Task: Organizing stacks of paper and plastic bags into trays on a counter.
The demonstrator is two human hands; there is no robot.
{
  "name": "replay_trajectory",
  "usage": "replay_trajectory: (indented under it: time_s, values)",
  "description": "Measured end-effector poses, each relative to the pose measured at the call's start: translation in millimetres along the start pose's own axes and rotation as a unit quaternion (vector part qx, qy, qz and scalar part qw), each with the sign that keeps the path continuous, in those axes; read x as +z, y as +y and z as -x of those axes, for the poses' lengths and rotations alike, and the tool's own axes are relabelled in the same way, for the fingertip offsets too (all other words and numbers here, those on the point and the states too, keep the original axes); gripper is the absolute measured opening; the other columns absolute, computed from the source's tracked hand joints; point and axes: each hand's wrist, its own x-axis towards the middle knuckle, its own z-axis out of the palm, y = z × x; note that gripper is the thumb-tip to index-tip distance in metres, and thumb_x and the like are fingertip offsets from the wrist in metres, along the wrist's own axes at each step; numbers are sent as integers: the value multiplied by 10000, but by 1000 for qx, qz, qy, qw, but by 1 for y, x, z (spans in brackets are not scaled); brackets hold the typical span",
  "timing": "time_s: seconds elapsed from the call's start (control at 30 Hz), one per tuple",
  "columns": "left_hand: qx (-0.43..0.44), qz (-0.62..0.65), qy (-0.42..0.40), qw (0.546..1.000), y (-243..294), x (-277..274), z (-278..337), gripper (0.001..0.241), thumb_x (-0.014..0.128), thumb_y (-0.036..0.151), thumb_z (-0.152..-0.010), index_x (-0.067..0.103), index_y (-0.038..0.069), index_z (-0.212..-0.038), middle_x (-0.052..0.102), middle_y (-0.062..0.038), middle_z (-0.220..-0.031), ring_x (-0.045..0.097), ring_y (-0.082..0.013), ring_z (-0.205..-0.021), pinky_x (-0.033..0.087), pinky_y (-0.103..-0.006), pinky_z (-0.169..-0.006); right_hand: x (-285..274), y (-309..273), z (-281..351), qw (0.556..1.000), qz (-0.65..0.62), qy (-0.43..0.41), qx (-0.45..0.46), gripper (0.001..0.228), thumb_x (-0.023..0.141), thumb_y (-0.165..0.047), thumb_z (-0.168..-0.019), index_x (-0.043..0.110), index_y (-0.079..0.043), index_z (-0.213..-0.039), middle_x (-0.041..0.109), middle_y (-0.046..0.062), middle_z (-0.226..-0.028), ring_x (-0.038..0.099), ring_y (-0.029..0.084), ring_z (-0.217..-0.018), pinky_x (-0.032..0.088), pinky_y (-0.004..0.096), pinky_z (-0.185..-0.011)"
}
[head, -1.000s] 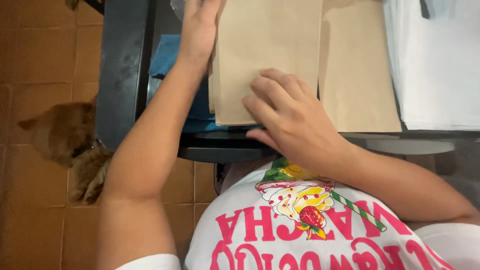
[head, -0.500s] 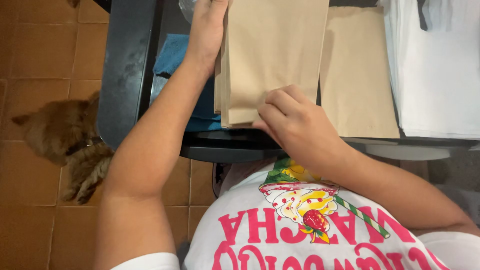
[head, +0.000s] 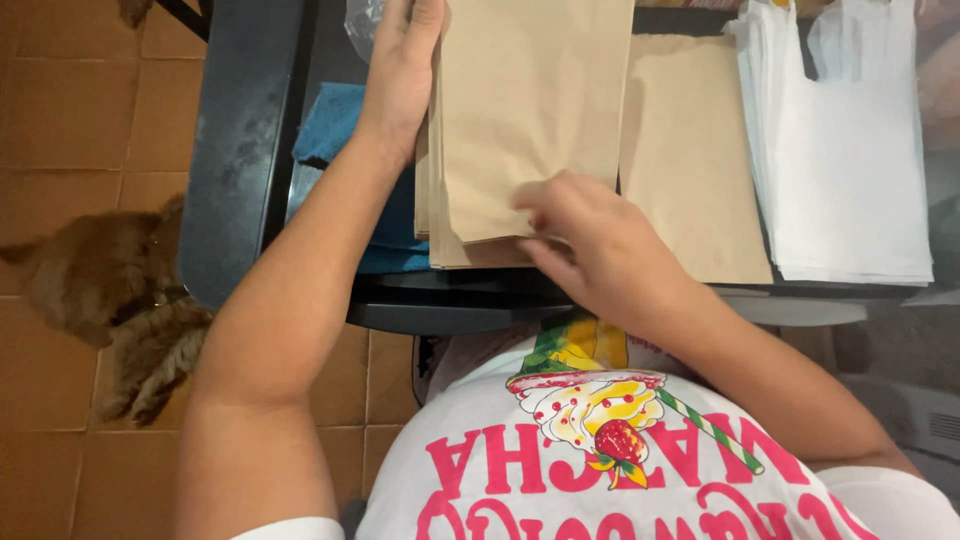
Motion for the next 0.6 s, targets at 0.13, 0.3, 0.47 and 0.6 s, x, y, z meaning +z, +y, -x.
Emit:
replay_trajectory:
  time_s: [0.13,0.3,0.47,0.6]
  values:
    - [-21,-45,43,998,5,6,-1,284,572,423,-860,557,139,-858,620,11,-812,591,-92,-748,494,-277,-657,-17,-8,-21,967,145,-195,-73,786,476,74,-790,296,-280,-1468,412,105,-909,474,312,-746,440,429,-605]
    - [-14,3,23,1000,-2,1,-1,342,604,412,-889,551,118,-1056,656,-61,-1013,647,-172,-912,545,-333,-772,-22,-26,-39,951,146,-271,-20,456,436,-130,-923,441,-327,-1334,394,101,-923,548,323,-682,445,469,-522]
    - [-38,-36,55,997,6,6,-1,336,594,455,-837,539,132,-910,585,9,-827,582,-97,-778,497,-275,-696,-19,-21,-33,965,138,-214,-56,332,640,-209,-878,463,-160,-1154,403,129,-1019,566,332,-600,463,445,-494]
    - [-47,-11,57,997,4,7,-1,295,597,433,-844,494,156,-850,485,42,-747,503,-71,-692,456,-257,-640,-19,-11,-26,981,83,-168,-53,418,634,-342,-882,470,-120,-1196,449,126,-1052,582,315,-676,477,429,-618]
